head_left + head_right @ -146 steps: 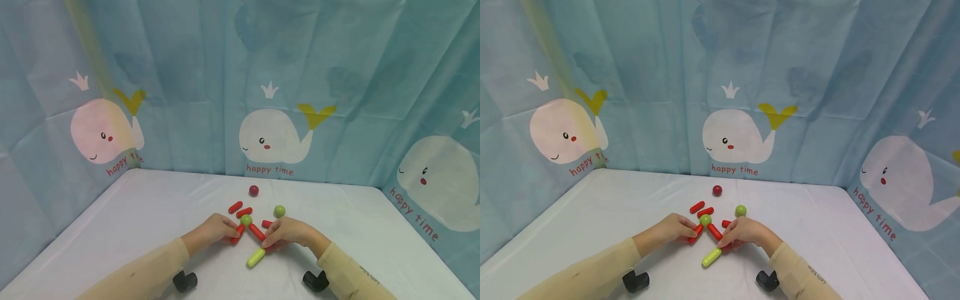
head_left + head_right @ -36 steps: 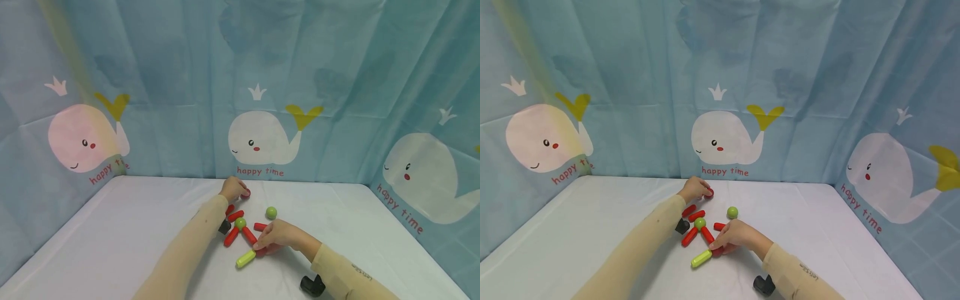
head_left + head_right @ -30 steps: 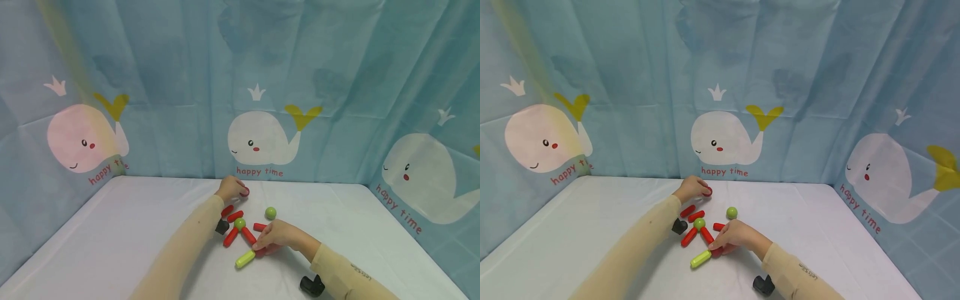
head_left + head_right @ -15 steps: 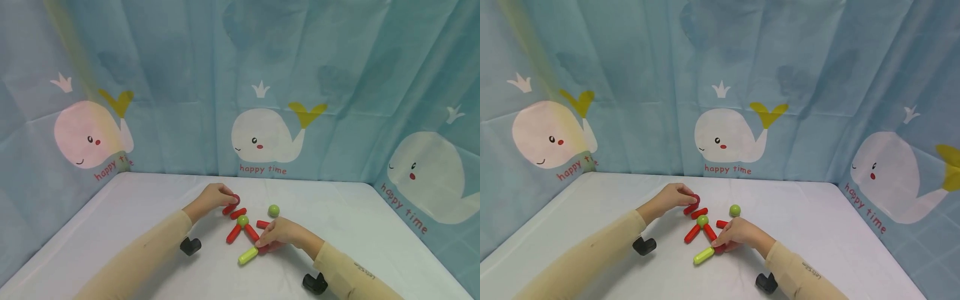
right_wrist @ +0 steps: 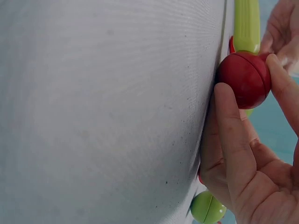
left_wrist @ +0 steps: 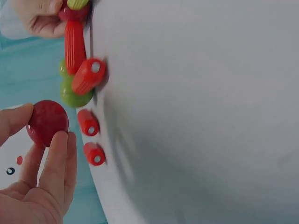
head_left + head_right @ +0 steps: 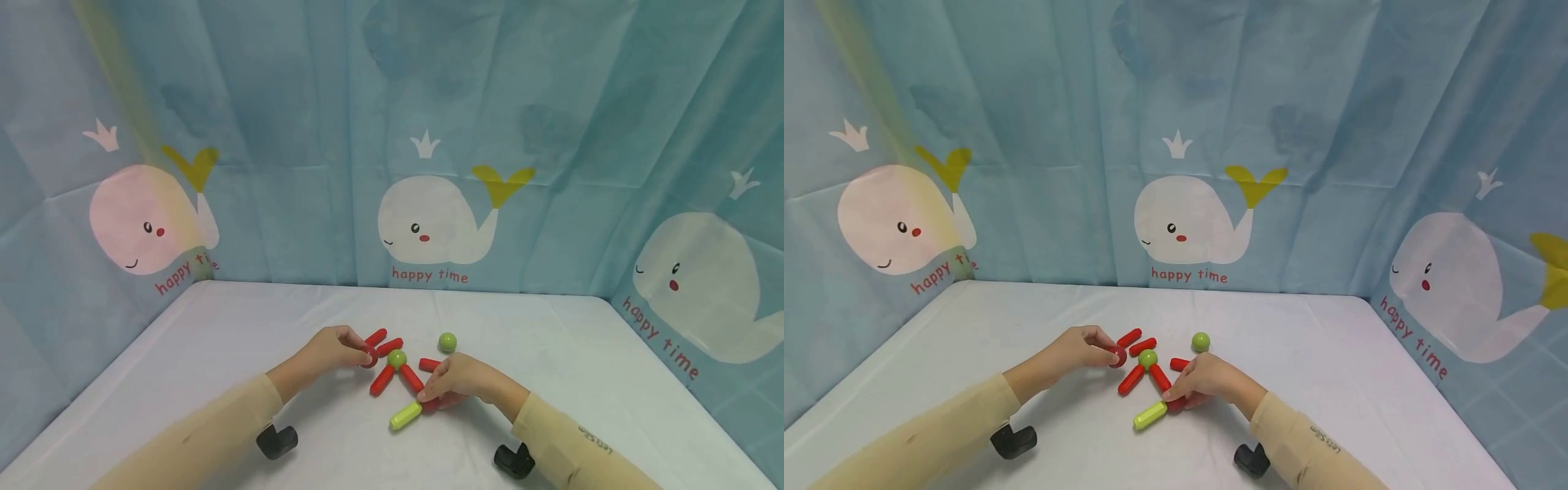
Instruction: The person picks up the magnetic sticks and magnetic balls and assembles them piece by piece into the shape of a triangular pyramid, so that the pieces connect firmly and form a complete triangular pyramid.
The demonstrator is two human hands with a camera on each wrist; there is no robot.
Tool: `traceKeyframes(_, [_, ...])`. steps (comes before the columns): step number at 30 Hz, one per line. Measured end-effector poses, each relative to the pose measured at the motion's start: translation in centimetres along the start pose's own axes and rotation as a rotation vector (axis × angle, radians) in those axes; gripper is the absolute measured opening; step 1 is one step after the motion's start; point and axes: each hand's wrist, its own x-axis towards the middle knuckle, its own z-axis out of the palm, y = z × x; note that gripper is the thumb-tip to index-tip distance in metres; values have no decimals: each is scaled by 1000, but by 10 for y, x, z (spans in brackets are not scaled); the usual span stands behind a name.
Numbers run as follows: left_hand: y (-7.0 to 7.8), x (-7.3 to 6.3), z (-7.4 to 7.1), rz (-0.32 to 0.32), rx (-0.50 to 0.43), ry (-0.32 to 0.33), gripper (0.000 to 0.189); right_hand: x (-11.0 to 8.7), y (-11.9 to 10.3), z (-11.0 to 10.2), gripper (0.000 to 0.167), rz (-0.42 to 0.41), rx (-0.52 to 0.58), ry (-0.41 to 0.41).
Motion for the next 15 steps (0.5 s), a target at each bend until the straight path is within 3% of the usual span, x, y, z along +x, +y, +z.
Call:
traceKeyframes(7, [-14, -13, 5, -45, 43, -29, 25, 1, 1, 1, 18, -5, 20, -20])
traceKeyframes(15, [-25, -28, 9, -56, 21, -87, 25, 0, 0, -1, 19, -1, -4, -13])
